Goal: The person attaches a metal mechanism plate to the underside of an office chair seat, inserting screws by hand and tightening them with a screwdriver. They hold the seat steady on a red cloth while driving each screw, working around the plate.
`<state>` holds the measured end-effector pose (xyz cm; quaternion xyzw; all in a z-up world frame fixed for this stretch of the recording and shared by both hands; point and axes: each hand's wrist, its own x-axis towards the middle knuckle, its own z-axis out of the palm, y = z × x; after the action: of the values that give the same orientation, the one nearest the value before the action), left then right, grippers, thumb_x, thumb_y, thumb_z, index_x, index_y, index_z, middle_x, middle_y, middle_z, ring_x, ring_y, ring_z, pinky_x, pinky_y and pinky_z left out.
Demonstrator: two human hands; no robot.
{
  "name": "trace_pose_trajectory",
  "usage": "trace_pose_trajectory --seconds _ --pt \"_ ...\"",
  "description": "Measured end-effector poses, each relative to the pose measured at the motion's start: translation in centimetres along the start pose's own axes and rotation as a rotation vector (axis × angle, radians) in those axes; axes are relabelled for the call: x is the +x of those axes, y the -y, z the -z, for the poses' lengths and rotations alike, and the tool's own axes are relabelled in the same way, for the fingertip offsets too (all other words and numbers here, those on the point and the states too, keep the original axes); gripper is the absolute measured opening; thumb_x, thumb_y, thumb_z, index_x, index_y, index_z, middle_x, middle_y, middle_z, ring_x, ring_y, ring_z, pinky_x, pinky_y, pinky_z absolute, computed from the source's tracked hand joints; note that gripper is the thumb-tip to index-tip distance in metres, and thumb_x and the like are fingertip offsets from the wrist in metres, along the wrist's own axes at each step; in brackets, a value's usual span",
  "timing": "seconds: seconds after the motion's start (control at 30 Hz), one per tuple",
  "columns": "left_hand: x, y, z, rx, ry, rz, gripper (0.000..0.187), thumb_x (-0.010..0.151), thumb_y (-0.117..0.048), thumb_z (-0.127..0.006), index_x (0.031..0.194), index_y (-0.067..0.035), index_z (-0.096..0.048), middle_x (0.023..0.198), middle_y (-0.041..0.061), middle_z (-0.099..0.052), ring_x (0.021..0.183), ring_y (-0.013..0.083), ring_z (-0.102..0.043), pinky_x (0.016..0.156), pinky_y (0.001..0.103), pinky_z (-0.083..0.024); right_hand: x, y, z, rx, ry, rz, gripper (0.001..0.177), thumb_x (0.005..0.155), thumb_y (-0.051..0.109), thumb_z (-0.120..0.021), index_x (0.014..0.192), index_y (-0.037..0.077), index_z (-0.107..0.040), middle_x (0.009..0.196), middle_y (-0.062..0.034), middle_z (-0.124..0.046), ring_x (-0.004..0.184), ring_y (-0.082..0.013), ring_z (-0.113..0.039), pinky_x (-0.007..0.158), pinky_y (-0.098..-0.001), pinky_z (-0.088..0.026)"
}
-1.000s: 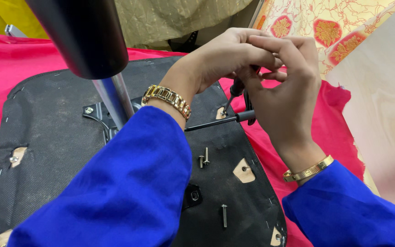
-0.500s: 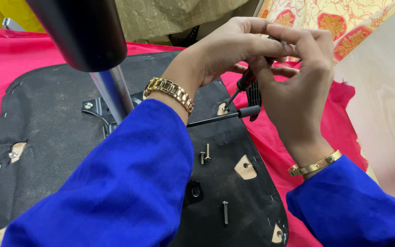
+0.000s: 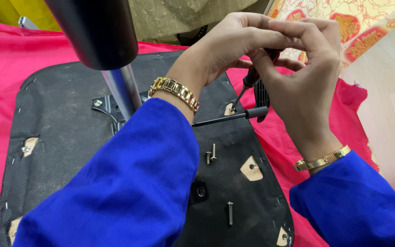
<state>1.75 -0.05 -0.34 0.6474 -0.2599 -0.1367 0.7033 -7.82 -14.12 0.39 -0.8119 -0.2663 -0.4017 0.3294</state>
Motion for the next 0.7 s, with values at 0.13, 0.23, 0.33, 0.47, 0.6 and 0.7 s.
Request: trace_pose_trajectory --seconds 0.13,0.23,0.33,0.47,0.6,0.7 --pt "0.6 -0.1 0.1 0.06 0.007 -0.012 0.035 0.076 -0.039 -0.082 0.101 -0.014 -0.08 0.084 -0.004 -0.074 0.076 0.0087 -0.064 0.074 0.033 -0.049 0.7 -0.8 0.3 0.074 0.059 -0.091 0.023 0.103 -0.005 -0.075 0.122 0.003 -0.067 0.114 -0.0094 -0.067 0.103 -0.0148 -0.07 0.079 -0.025 -0.06" --pt "0.5 0.2 -0.2 0.099 0.003 -0.003 0.031 0.076 -0.04 -0.077 0.096 -0.017 -0.084 0.081 -0.006 -0.072 0.071 0.0068 -0.057 0.069 0.029 -0.044 0.1 -0.9 0.6 0.019 0.103 0.02 0.027 0.104 -0.012 -0.069 0.128 0.001 -0.065 0.115 -0.0084 -0.071 0.112 -0.018 -0.071 0.086 -0.0264 -0.06" --pt "0.3 -0.3 0.0 0.136 -0.006 -0.008 0.03 0.073 -0.04 -0.074 0.092 -0.019 -0.085 0.08 -0.007 -0.076 0.073 0.0047 -0.065 0.071 0.025 -0.051 -0.1 -0.6 0.6 0.047 0.115 -0.079 0.027 0.102 -0.008 -0.065 0.126 0.003 -0.064 0.114 -0.0045 -0.07 0.112 -0.0161 -0.071 0.081 -0.0251 -0.06" --pt "-0.1 -0.1 -0.4 0.137 0.041 -0.047 0.032 0.074 -0.042 -0.076 0.09 -0.015 -0.084 0.082 -0.006 -0.078 0.074 0.0045 -0.07 0.073 0.024 -0.055 -1.3 -0.9 1.0 0.025 0.124 -0.027 0.032 0.107 -0.003 -0.077 0.133 0.006 -0.061 0.14 -0.0096 -0.054 0.123 -0.0199 -0.069 0.091 -0.0282 -0.062" --pt "0.4 0.4 -0.3 0.201 0.002 -0.076 0.042 0.075 -0.055 -0.077 0.085 -0.015 -0.084 0.079 -0.004 -0.08 0.071 0.0043 -0.072 0.068 0.025 -0.053 -4.3 -0.6 0.8 0.056 0.069 -0.059 0.072 0.103 0.001 -0.081 0.156 0.01 -0.033 0.153 -0.0141 -0.03 0.125 -0.0217 -0.063 0.094 -0.0272 -0.062" --pt "1.5 1.6 -0.4 0.174 -0.02 -0.085 0.044 0.077 -0.059 -0.076 0.085 -0.016 -0.081 0.078 -0.004 -0.078 0.068 0.0044 -0.071 0.064 0.024 -0.052 -7.4 -0.6 0.2 0.033 0.059 -0.131 0.082 0.106 0.004 -0.08 0.16 0.013 -0.02 0.157 -0.0162 -0.027 0.124 -0.0231 -0.06 0.089 -0.0255 -0.064"
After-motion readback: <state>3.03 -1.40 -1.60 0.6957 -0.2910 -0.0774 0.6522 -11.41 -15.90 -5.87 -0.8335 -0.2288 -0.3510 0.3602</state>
